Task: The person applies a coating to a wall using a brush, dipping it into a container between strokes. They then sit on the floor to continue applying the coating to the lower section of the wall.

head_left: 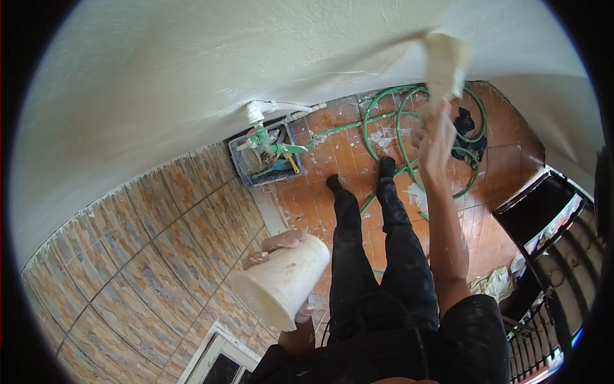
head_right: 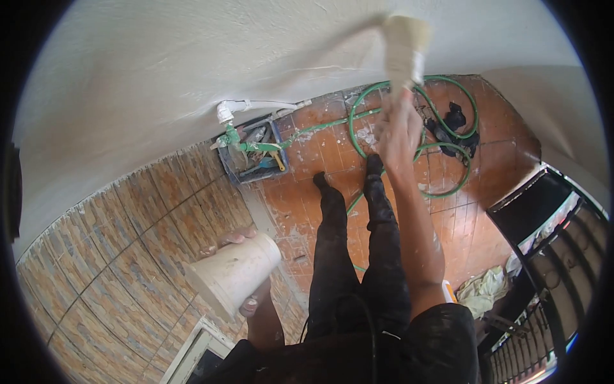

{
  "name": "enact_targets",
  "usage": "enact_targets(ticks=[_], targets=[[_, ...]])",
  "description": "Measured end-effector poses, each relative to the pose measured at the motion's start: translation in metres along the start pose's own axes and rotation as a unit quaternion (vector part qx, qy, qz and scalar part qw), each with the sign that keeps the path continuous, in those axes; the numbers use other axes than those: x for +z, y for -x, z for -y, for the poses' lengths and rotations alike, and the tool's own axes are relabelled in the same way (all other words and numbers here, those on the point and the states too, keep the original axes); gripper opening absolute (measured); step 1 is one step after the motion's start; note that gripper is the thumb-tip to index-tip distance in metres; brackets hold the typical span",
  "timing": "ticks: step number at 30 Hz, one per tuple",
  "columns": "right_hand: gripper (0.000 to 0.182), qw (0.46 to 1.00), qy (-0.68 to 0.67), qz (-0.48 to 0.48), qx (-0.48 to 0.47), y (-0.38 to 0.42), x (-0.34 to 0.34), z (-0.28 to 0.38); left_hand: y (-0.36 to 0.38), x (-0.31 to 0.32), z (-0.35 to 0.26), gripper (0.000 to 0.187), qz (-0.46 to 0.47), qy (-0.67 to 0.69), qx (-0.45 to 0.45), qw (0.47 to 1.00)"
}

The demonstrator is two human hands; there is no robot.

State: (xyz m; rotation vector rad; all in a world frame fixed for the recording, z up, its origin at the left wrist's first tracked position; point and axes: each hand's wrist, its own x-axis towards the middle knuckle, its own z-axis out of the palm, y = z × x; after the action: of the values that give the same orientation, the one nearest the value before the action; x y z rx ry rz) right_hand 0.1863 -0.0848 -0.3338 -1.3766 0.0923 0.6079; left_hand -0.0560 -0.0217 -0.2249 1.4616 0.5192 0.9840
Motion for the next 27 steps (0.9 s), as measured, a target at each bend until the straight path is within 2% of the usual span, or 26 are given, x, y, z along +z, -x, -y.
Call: enact_targets(ticks=[1,3,4,6,10,11,12,14,16,17,19,20,22,23,24,26,27], targets=[[0.049,1.0,0.0,0.003,-0.001,0.0,0.0,-0.003,0.0,-0.002,0.002,0.083,-0.003,-0.003,0.006,1.0],[0.049,0.968,-0.032,0.052,-0.245,-0.001,0.001,-0.015,-0.004,-0.009,0.004,0.084,-0.029,-0.008,0.026,0.999],[0.049,0.968,-0.033,0.056,-0.244,-0.002,0.007,-0.024,-0.005,-0.012,0.005,0.084,-0.032,-0.011,0.028,0.999],[0.048,0.938,0.24,0.016,-0.25,-0.005,0.035,-0.042,-0.006,-0.021,0.006,0.083,-0.063,-0.04,0.034,0.997],[0.043,0.901,0.42,0.061,-0.094,-0.042,0.048,-0.147,-0.005,-0.033,0.01,0.082,-0.07,-0.054,0.034,0.995],[0.043,0.899,0.422,0.065,-0.091,-0.052,0.041,-0.177,-0.003,-0.036,0.011,0.082,-0.075,-0.056,0.03,0.995],[0.044,0.857,0.504,0.106,-0.018,-0.059,0.028,-0.208,0.002,-0.04,0.011,0.082,-0.093,-0.067,0.021,0.993],[0.046,0.807,0.573,0.133,0.051,-0.06,0.029,-0.209,0.005,-0.046,0.015,0.082,-0.1,-0.071,0.018,0.992],[0.048,0.838,0.536,0.096,0.034,-0.061,0.039,-0.197,0.006,-0.051,0.013,0.08,-0.107,-0.056,0.037,0.992],[0.048,0.84,0.534,0.094,0.031,-0.055,0.049,-0.169,0.001,-0.049,0.016,0.08,-0.104,-0.055,0.04,0.992],[0.047,0.911,0.4,0.103,0.004,-0.017,0.058,-0.103,-0.009,-0.04,0.018,0.078,-0.09,-0.02,0.045,0.995],[0.047,0.911,0.4,0.098,0.003,0.003,0.054,-0.092,-0.013,-0.038,0.019,0.078,-0.086,-0.016,0.045,0.995],[0.042,0.935,0.26,0.126,-0.205,0.027,0.051,-0.08,-0.02,-0.033,0.024,0.077,-0.096,-0.044,0.067,0.992],[0.039,0.921,0.273,0.123,-0.248,0.028,0.052,-0.079,-0.028,-0.03,0.025,0.078,-0.074,-0.025,0.086,0.993],[0.039,0.921,0.275,0.128,-0.245,0.023,0.056,-0.085,-0.032,-0.028,0.023,0.078,-0.078,-0.027,0.083,0.993],[0.037,0.921,0.357,0.048,-0.146,-0.009,0.069,-0.113,-0.04,-0.026,0.02,0.08,-0.044,-0.058,0.08,0.994],[0.043,0.905,0.411,0.045,-0.102,-0.025,0.068,-0.134,-0.042,-0.027,0.02,0.08,-0.045,-0.059,0.078,0.994]])
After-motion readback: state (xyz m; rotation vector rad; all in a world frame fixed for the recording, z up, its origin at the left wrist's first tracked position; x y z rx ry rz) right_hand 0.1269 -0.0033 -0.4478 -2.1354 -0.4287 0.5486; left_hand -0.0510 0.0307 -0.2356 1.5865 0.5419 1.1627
